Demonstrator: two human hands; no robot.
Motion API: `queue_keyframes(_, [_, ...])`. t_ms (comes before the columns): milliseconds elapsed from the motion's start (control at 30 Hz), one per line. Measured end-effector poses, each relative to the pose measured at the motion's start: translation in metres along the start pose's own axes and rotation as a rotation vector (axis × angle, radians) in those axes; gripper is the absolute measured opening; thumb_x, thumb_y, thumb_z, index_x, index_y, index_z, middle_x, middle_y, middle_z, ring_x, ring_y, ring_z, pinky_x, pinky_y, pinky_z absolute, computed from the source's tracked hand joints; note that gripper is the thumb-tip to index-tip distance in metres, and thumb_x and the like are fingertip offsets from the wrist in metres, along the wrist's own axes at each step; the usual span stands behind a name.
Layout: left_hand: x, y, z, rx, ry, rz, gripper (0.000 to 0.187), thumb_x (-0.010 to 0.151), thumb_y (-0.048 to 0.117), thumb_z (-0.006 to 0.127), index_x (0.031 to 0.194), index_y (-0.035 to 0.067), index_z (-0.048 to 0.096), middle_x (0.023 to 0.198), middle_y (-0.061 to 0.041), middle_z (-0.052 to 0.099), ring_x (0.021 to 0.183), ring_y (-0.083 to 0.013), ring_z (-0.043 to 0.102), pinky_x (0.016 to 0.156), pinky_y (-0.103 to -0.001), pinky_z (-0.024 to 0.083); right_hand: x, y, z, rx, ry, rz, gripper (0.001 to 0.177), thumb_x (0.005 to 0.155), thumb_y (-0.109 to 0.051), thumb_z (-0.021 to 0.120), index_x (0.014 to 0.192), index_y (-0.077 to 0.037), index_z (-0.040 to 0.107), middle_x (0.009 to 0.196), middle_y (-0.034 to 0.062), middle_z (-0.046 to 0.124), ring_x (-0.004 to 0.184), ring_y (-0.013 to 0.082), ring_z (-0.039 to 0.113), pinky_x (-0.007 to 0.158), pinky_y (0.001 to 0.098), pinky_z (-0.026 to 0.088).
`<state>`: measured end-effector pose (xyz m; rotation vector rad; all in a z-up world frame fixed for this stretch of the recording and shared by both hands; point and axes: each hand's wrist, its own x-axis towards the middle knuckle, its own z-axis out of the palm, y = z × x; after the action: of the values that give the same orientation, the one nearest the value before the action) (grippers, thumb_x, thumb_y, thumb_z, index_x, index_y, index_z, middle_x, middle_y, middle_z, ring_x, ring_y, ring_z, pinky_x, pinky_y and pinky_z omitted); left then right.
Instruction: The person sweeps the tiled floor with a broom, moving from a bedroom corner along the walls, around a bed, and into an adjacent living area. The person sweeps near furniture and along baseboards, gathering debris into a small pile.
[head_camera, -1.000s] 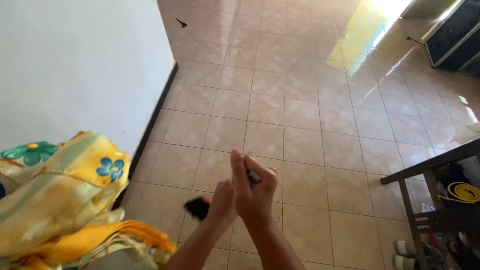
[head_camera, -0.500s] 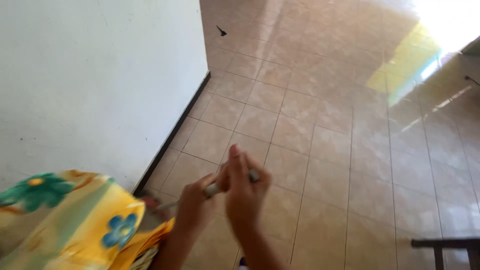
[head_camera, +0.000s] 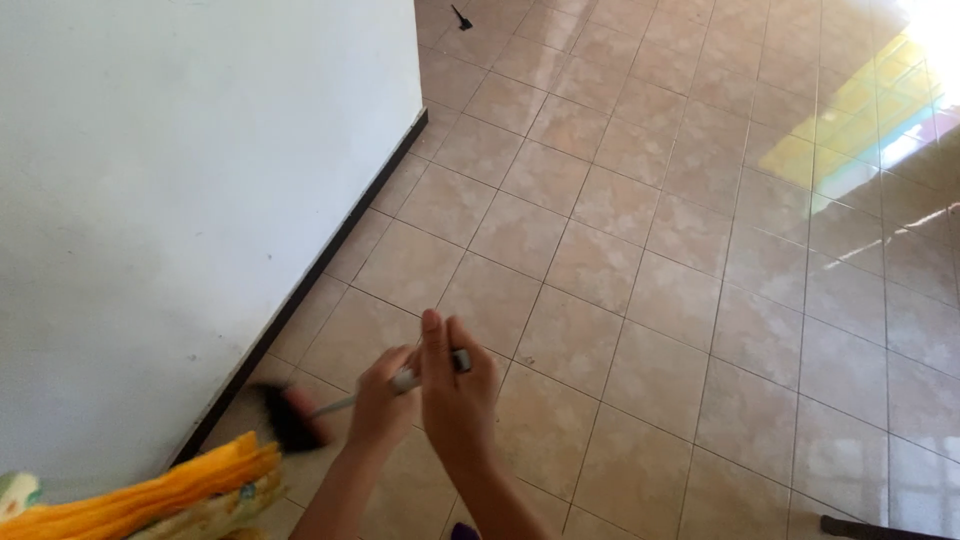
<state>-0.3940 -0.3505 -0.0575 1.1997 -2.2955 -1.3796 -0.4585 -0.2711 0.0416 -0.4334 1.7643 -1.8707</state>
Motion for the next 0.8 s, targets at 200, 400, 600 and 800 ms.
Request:
queue_keyframes(200, [0.032,0.074,0.033,-0.127,-0.218,-0.043,0.035,0.103,0.034,0.057,0.096,0.001,0.069,0.083,-0.013,0.075,0.083,-0.0258,0.074,0.074,-0.043,0.057,0.017,-0.036,-0.049,-0.196,0.076,-0.377,0.04,0.105,-0.028,0.061,0.07,-0.01,0.052,0.057,-0.0034,0.049,0.052,0.0044,0.041,0.045,0.0236,0.035])
queue_keyframes(400, [0.015,0.142,0.031,-0.145,-0.148,0.381,0.033,0.074,0.0,0.06,0.105,0.005,0.071,0.082,-0.014,0.075,0.076,-0.0294,0.073,0.065,-0.041,0.056,0.022,-0.088,-0.096,-0.169,0.085,-0.474,0.037,0.108,-0.025,0.056,0.075,-0.009,0.052,0.06,-0.0019,0.049,0.055,0.0056,0.041,0.047,0.0264,0.036])
queue_keyframes(600, [-0.022,0.135,0.054,-0.005,-0.082,0.389,0.008,0.088,0.002,0.062,0.092,0.004,0.07,0.077,-0.016,0.073,0.068,-0.0306,0.073,0.064,-0.042,0.055,0.024,-0.118,-0.115,0.117,0.057,-0.394,0.046,0.112,-0.031,0.05,0.07,-0.012,0.048,0.054,-0.0023,0.043,0.047,0.0061,0.038,0.046,0.0255,0.032])
queue_keyframes(800, [-0.064,0.053,0.096,-0.079,-0.126,0.236,0.017,0.086,0.0,0.056,0.091,0.003,0.072,0.075,-0.018,0.071,0.071,-0.0327,0.073,0.062,-0.04,0.055,0.009,-0.034,-0.12,0.083,0.152,-0.032,0.051,0.104,-0.035,0.057,0.06,-0.009,0.051,0.047,0.0013,0.048,0.04,0.0099,0.043,0.039,0.0285,0.035])
